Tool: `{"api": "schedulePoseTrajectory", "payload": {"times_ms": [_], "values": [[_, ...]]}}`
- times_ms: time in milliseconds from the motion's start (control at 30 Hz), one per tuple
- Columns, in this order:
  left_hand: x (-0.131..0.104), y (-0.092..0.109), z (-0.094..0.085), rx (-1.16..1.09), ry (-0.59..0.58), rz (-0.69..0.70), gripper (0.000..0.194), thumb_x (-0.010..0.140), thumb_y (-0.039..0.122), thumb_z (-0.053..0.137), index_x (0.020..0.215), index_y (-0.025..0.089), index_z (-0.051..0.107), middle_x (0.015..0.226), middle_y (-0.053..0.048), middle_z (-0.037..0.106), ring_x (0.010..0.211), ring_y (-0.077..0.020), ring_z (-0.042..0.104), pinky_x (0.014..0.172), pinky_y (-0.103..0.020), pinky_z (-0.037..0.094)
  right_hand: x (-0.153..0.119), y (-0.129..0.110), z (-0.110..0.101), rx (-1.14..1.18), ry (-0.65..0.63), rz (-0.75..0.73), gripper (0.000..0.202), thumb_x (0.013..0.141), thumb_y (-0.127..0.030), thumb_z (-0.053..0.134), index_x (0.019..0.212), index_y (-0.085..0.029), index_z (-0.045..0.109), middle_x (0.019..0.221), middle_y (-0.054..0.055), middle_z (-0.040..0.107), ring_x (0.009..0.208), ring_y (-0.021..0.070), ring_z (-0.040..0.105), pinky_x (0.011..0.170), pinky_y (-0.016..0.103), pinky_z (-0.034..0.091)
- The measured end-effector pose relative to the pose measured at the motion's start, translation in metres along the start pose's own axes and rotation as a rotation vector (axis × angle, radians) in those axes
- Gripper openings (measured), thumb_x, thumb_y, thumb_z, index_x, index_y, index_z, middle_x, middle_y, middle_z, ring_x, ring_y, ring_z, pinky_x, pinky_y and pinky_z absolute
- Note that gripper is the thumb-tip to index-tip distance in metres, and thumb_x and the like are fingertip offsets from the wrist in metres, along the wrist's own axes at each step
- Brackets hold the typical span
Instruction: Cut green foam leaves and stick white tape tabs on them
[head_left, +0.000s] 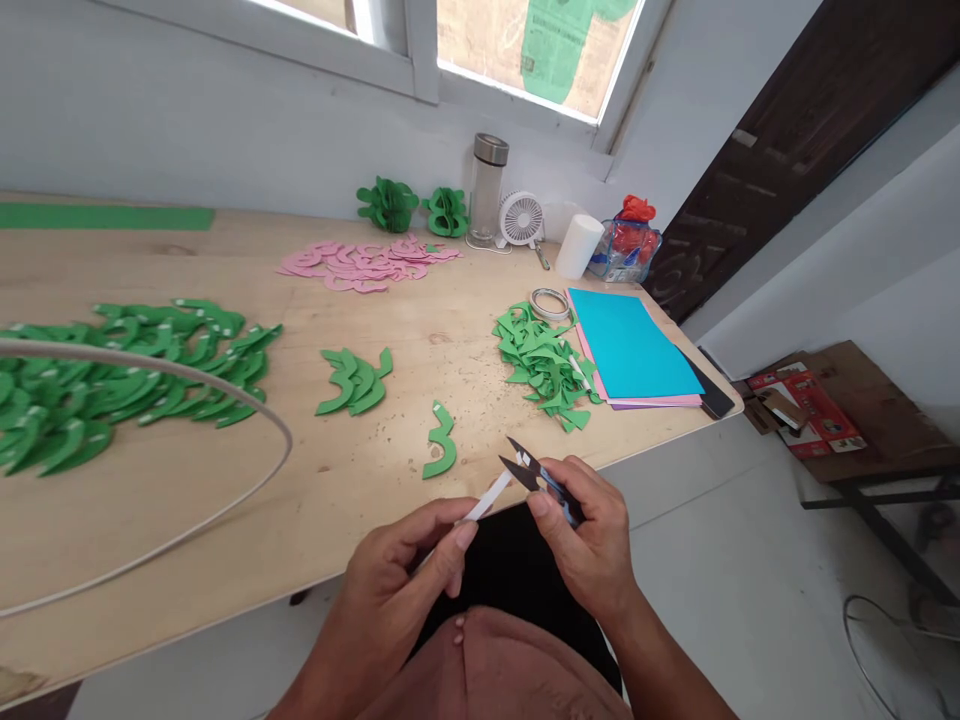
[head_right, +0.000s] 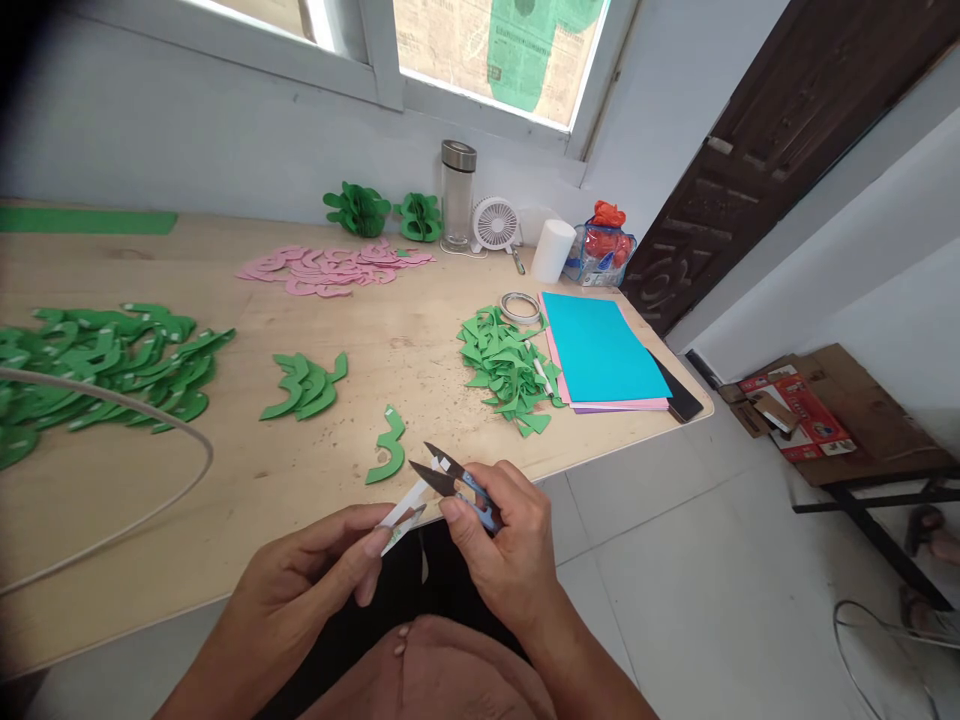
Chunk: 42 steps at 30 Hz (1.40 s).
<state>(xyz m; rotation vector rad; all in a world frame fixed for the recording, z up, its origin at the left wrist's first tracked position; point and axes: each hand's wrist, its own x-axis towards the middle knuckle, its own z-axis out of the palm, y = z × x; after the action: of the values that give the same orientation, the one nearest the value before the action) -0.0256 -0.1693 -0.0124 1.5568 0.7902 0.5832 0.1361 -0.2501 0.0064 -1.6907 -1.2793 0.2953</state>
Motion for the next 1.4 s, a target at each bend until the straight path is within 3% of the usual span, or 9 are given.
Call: {"api": "schedulePoseTrajectory", "payload": {"times_ms": [167, 833, 1400], "values": [[0.0000, -0.0006, -0.0002, -0.062, 0.093, 0.022, 0.025, 0.082, 0.033, 0.057, 0.099, 0.020, 0.069, 0.048, 0.006, 0.051, 0.046, -0.0099, 0.048, 0.049, -0.020, 0.039, -0.0002, 0.0011, 0.0008, -0.020, -0.009, -0.008, 0.020, 0.084, -0.034, 0.056, 0.090, -0.017, 0.067, 0.063, -0.002, 0.049, 0.056, 0.0115, 0.044, 0.051, 0.023, 0.034], [0.0080, 0.0010, -0.0028, -0.008, 0.050, 0.047, 0.027, 0.081, 0.032, 0.055, 0.101, 0.020, 0.070, 0.047, 0.005, 0.052, 0.047, -0.0113, 0.050, 0.051, -0.021, 0.041, -0.0032, 0.0010, -0.0001, 0.013, -0.074, 0.019, 0.022, 0.085, -0.036, 0.056, 0.090, -0.017, 0.067, 0.068, 0.001, 0.054, 0.061, 0.0137, 0.049, 0.056, 0.025, 0.039], [0.0047, -0.0016, -0.0042, 0.028, 0.039, 0.044, 0.029, 0.083, 0.035, 0.053, 0.103, 0.020, 0.069, 0.047, 0.005, 0.051, 0.048, -0.0123, 0.049, 0.051, -0.022, 0.039, -0.0021, -0.0054, -0.0006, -0.048, -0.072, -0.029, 0.022, 0.087, -0.033, 0.053, 0.086, -0.017, 0.069, 0.062, -0.001, 0.047, 0.057, 0.0124, 0.044, 0.051, 0.024, 0.034]]}}
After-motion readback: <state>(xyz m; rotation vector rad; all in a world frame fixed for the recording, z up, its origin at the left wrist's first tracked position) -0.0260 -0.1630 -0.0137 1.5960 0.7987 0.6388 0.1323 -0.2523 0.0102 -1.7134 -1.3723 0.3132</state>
